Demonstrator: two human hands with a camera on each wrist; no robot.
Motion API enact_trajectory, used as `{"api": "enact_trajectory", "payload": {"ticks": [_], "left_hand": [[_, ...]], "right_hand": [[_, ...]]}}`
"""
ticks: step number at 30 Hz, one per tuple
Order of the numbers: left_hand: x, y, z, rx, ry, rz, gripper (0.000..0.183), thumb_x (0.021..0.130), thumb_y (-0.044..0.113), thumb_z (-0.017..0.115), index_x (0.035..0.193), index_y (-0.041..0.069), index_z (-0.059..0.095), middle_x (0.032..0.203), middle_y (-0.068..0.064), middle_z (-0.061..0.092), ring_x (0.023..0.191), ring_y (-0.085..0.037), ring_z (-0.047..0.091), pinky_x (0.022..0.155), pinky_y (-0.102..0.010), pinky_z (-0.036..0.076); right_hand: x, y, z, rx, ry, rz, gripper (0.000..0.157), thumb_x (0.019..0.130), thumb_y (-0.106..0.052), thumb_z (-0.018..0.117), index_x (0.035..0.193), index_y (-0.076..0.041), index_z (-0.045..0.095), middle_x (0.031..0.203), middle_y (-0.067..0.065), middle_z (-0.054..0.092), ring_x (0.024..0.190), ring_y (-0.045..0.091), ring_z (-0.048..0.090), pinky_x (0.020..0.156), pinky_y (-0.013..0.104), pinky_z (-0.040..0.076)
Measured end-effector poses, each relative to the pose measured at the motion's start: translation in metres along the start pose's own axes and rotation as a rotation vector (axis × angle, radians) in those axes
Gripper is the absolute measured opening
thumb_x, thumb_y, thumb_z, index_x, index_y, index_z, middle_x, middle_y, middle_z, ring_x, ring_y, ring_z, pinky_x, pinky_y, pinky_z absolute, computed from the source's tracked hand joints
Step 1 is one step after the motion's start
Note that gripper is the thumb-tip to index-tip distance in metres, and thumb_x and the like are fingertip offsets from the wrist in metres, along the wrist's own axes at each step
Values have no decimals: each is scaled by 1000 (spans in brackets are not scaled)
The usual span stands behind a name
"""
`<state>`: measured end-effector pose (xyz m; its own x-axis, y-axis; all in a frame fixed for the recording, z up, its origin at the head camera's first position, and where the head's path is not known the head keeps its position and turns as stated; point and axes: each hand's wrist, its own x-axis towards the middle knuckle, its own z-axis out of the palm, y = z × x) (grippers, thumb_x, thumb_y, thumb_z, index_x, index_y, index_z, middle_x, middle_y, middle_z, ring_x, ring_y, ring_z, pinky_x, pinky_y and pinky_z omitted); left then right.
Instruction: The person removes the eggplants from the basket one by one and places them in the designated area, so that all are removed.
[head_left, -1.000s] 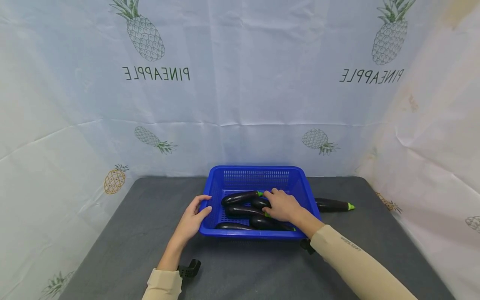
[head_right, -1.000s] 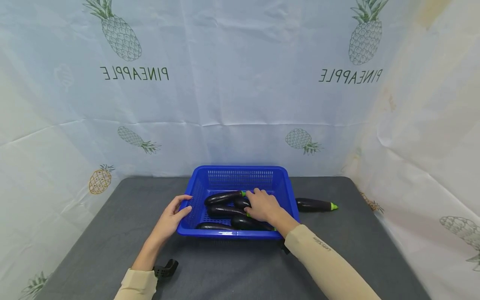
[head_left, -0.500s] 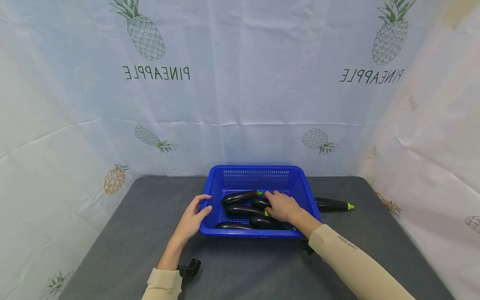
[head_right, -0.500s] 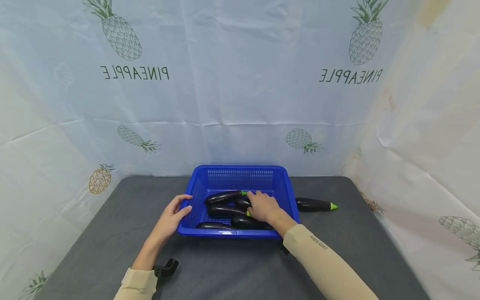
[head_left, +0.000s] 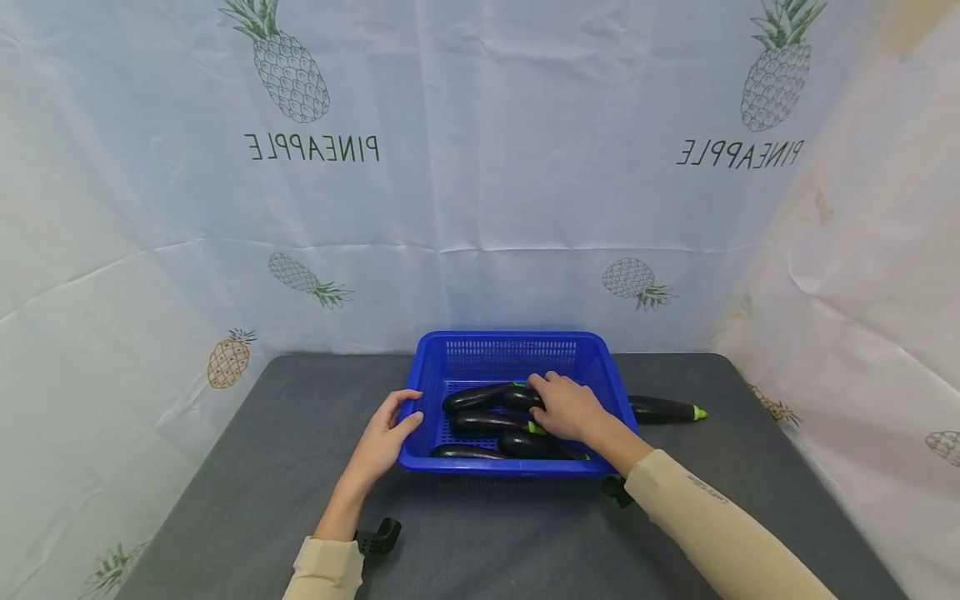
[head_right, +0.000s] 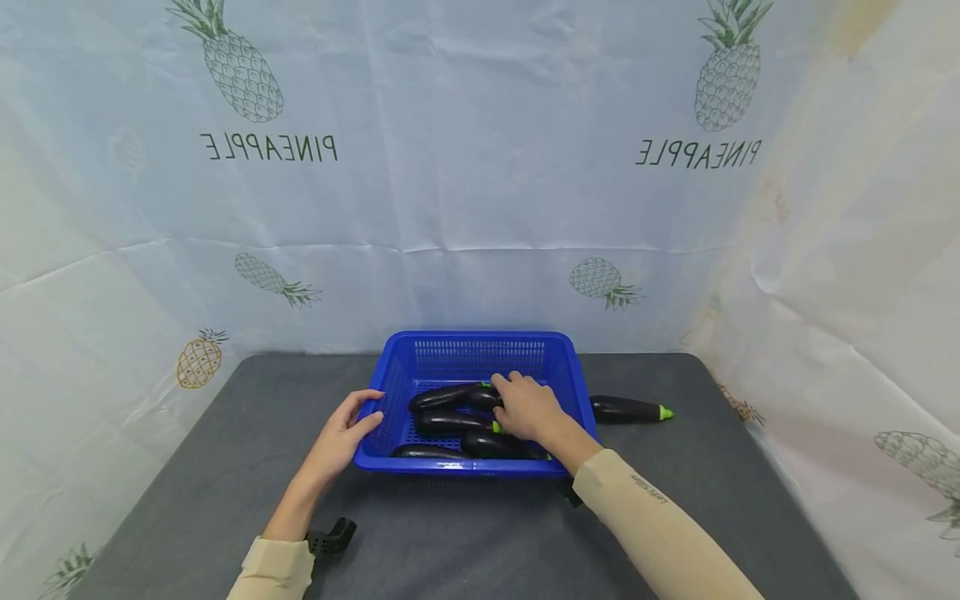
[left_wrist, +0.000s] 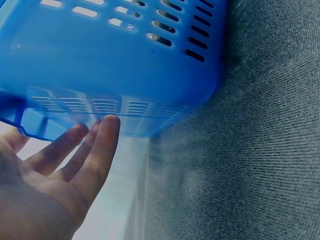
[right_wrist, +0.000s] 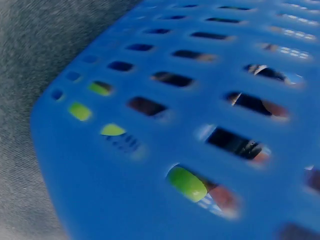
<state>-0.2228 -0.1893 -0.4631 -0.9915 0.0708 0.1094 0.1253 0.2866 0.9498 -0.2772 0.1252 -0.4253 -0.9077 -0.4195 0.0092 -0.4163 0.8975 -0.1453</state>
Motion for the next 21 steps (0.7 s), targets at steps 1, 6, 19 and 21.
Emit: {"api": "enact_trajectory", "payload": {"ticks": [1, 6, 19, 21], "left_hand": [[0, 0, 0, -2, -1, 1, 35, 105, 17, 58, 139, 10, 53, 156, -20, 40, 142, -40, 42, 107, -61, 40], [0, 0, 0, -6, -6, 3, 35, 105, 17, 58, 139, 9, 52, 155, -20, 41, 140, -40, 44, 107, -60, 41], [0, 2, -1, 2, -11, -6, 36, 105, 18, 58, 139, 10, 52, 157, -19, 40, 144, -38, 40, 110, -60, 38], [0, 1, -1, 0, -11, -7, 36, 105, 18, 58, 139, 9, 52, 157, -19, 39, 144, -38, 39, 110, -60, 37]], "right_hand": [[-2, -1, -3, 2, 11, -6, 41, 97, -30, 70, 134, -16, 60, 114, 7, 65, 90, 24, 65, 64, 44, 55], [-11, -3, -12, 14, 71, -26, 40, 96, -29, 71, 133, -16, 61, 112, 7, 65, 87, 23, 64, 56, 38, 51], [-35, 0, -30, 46, 199, -103, 40, 94, -25, 74, 131, -16, 62, 107, 7, 64, 86, 21, 61, 58, 33, 50], [-39, 0, -32, 42, 215, -118, 40, 94, -25, 75, 131, -16, 63, 106, 6, 64, 86, 20, 60, 59, 33, 50]]}}
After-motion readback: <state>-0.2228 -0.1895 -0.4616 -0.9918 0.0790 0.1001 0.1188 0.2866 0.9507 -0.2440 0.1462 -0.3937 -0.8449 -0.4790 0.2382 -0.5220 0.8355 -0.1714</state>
